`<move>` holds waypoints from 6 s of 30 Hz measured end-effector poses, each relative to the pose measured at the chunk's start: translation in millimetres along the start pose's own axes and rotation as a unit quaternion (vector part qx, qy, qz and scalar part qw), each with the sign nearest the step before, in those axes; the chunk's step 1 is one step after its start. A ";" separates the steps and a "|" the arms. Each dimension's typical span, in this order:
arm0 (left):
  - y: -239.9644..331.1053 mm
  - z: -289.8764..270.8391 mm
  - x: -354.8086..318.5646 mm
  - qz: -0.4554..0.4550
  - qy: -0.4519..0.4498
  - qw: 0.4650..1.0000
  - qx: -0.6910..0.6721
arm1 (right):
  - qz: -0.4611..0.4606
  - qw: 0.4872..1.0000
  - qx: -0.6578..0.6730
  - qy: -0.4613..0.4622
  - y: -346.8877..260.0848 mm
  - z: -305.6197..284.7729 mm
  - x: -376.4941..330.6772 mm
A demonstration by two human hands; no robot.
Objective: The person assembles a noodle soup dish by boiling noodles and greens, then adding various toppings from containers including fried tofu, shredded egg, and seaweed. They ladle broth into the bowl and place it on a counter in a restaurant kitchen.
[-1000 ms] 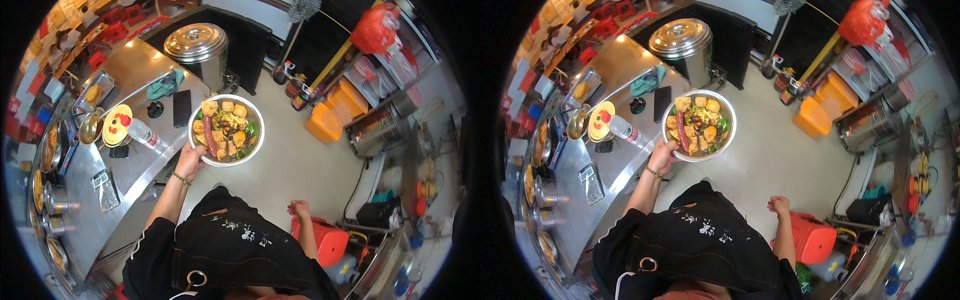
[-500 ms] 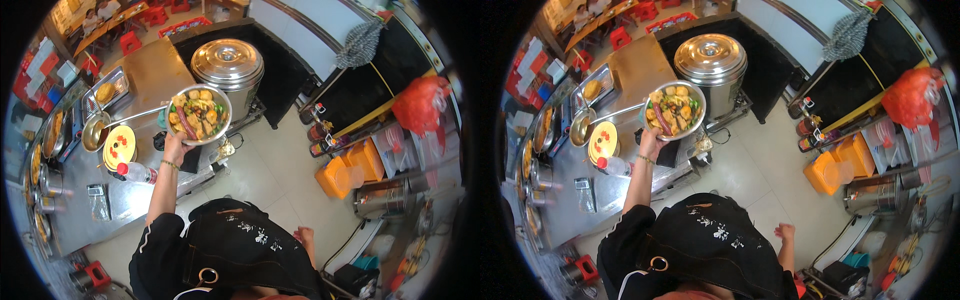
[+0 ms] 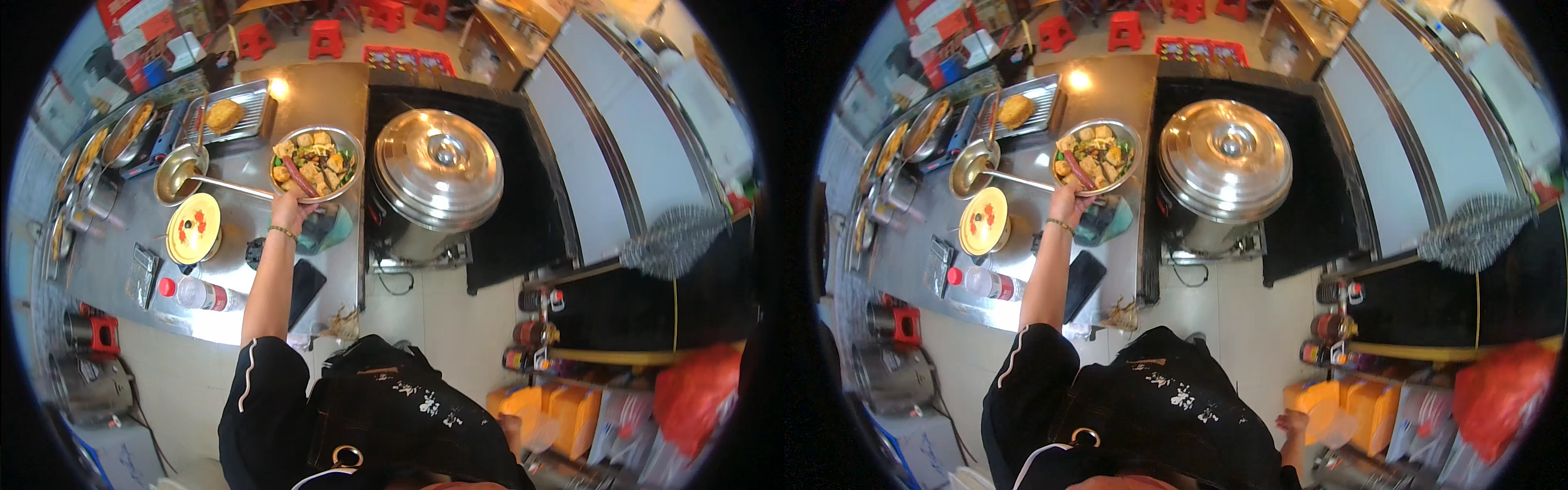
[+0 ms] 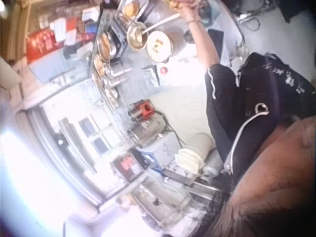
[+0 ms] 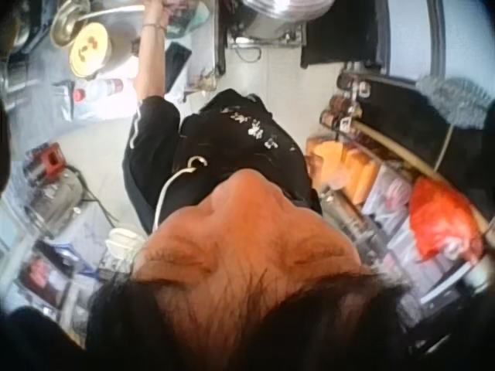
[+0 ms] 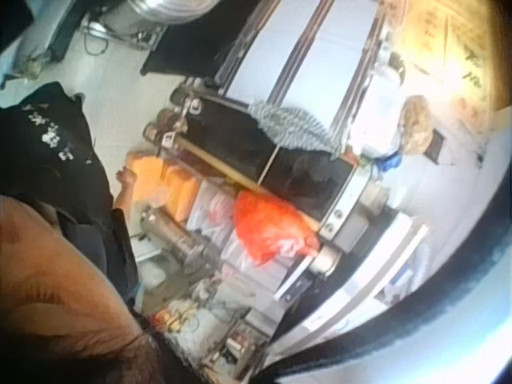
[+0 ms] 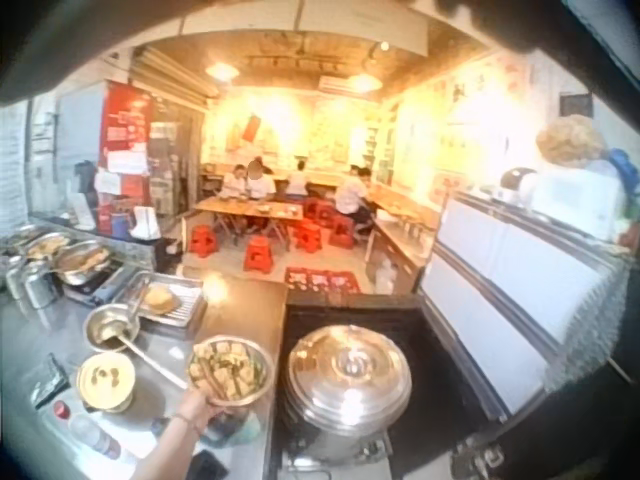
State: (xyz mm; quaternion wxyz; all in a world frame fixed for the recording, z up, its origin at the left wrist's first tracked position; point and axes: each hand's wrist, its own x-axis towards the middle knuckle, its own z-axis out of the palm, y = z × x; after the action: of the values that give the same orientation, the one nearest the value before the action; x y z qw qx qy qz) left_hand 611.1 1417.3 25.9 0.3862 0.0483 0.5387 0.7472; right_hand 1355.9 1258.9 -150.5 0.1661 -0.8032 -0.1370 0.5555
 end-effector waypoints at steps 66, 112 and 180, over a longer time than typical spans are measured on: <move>-59.3 66.1 -67.8 -0.055 0.028 0.995 0.073 | -0.493 0.616 -0.435 -0.434 -482.0 362.4 -173.9; -197.1 290.3 87.4 0.383 0.027 0.552 0.740 | -0.346 0.815 -0.251 -0.392 -542.5 221.7 -55.9; -243.0 564.9 253.4 0.064 -0.149 0.903 0.399 | -0.302 0.931 -0.125 -0.160 -533.7 101.9 -9.4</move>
State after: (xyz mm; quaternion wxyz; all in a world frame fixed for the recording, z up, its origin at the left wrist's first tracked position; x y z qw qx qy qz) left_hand 837.9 2039.8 -31.6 0.3613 0.3433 0.7238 0.4773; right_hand 1238.1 1751.0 47.8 0.2002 -0.6386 -0.4660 0.5788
